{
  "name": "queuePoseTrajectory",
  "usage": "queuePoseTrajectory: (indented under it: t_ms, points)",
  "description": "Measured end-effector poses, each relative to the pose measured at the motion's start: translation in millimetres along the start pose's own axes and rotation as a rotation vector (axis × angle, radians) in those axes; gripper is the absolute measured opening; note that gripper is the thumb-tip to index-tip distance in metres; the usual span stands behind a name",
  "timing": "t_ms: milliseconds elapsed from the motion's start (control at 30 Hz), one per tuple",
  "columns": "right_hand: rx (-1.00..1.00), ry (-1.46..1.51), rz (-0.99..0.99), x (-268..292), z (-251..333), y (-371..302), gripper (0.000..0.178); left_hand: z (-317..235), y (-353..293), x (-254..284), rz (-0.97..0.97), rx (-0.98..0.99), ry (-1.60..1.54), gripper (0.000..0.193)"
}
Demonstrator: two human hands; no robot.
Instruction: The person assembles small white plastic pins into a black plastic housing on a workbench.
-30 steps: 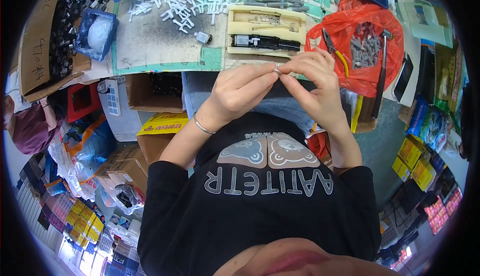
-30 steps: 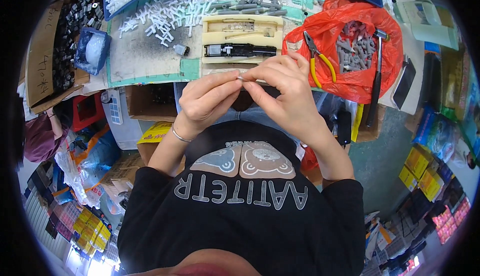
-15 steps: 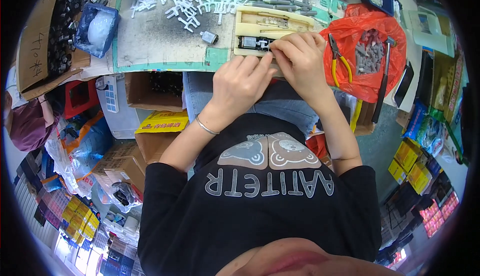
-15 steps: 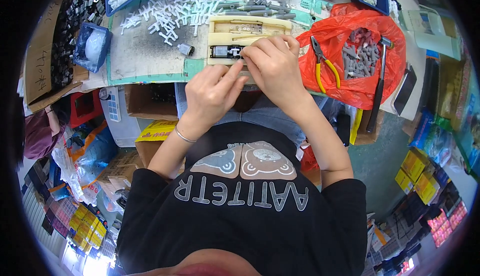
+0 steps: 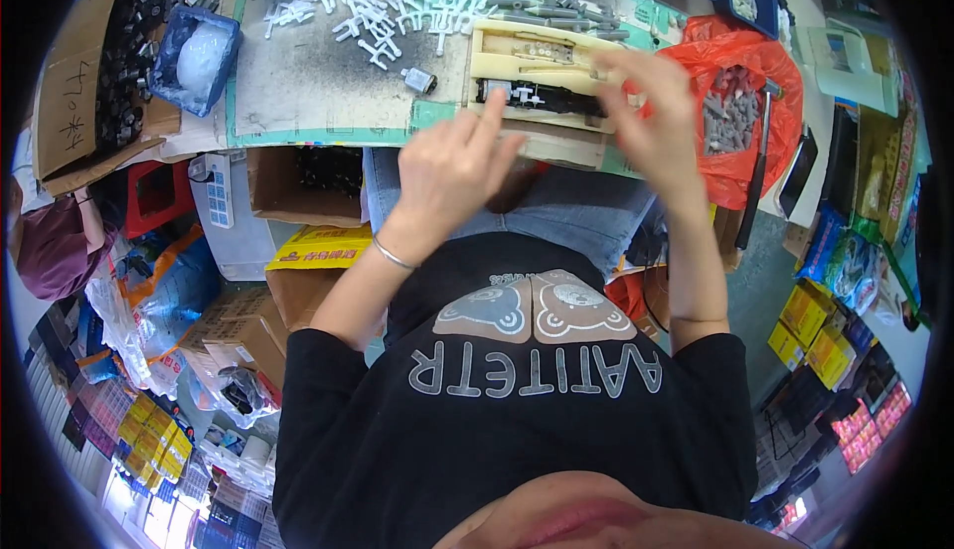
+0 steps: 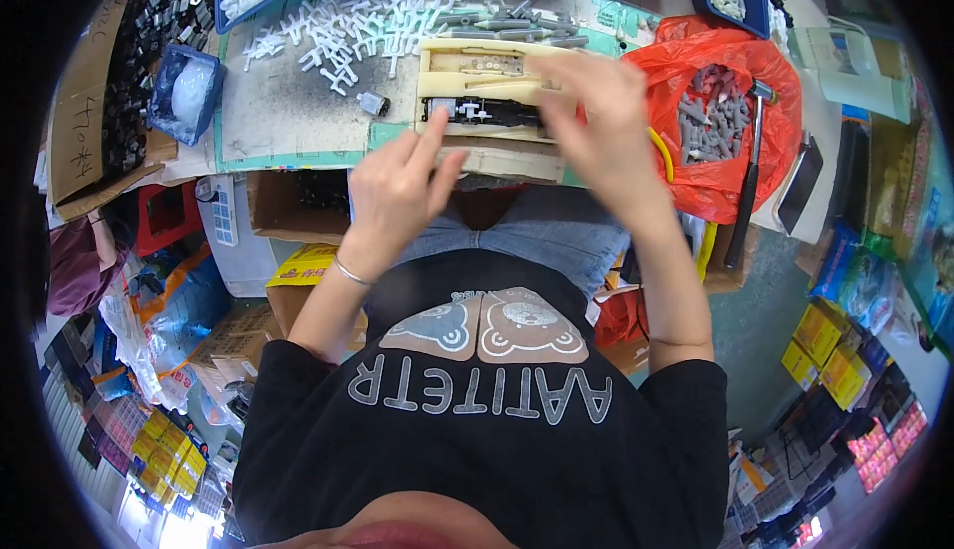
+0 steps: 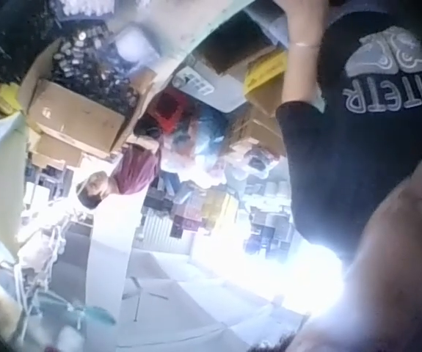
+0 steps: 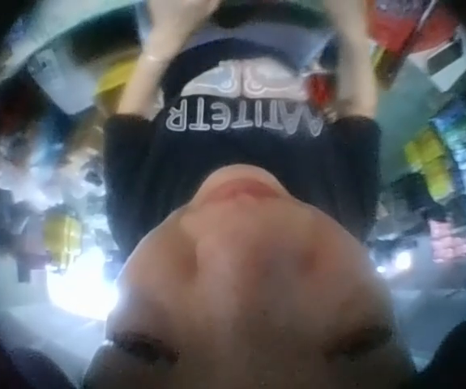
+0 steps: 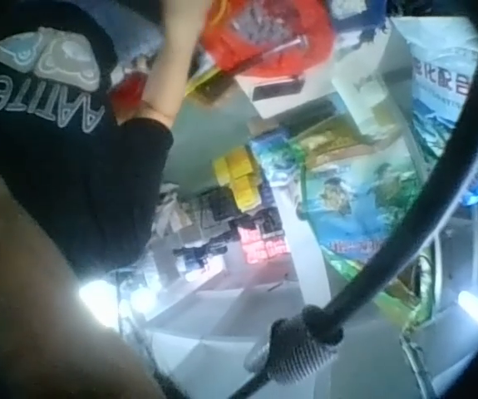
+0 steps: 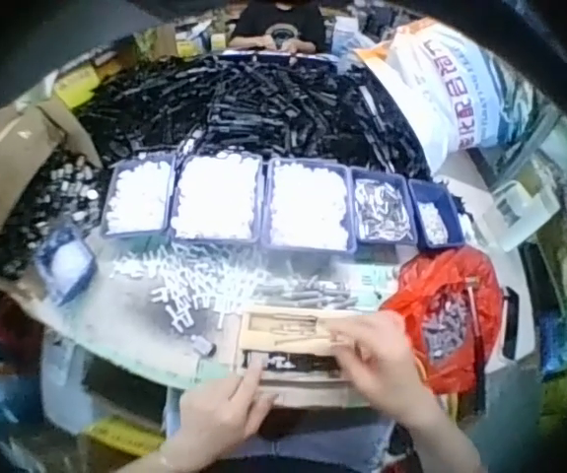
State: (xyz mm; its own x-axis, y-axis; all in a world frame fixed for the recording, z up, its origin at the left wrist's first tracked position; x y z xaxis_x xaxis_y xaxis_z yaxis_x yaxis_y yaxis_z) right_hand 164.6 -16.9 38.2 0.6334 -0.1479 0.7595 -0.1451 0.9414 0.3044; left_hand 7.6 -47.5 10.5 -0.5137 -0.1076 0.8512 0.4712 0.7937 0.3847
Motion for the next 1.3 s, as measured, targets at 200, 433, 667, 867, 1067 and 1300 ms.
queuePoseTrajectory:
  t_ms: [200, 433, 667, 867, 1067, 1300]
  points:
    - [-0.122, -0.094, -0.222, 73, -90, 84, 0.024, 1, 27, 6, -0.065, -0.042, -0.049, 0.027]
    - [0.047, -0.846, -0.170, 38, -93, 120, 0.013, 73, 48, 61, -0.186, 0.181, -0.156, 0.024]
    - [0.133, -0.806, -0.184, 38, -80, 116, 0.006, 180, 100, 113, -0.291, 0.303, 0.305, 0.021]
    - [0.039, -0.706, -0.223, 41, -94, 120, 0.011, 217, 124, 80, -0.250, 0.333, 0.619, 0.013]
    - [-0.072, -0.115, -0.441, 83, -110, 108, 0.010, 195, 140, 88, -0.363, 0.100, 0.591, 0.006]
    - [-0.234, 0.420, -0.483, 79, -83, 70, 0.006, 152, 119, 87, -0.441, 0.058, -0.098, 0.005]
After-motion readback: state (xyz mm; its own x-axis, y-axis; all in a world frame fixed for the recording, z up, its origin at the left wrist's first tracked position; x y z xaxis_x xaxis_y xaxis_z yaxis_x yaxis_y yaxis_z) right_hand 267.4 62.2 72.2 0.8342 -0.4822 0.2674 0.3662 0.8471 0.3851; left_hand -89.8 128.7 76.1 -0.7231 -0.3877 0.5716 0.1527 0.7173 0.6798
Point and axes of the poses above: each hand's wrist, its own y-axis towards the middle knuckle, its own x-axis out of the back of the hand, z = x × y, the point moved 10 cm from there along y, towards the middle knuckle, and after that the axes turned 3 degrees about -x, right-handed, at the moved point
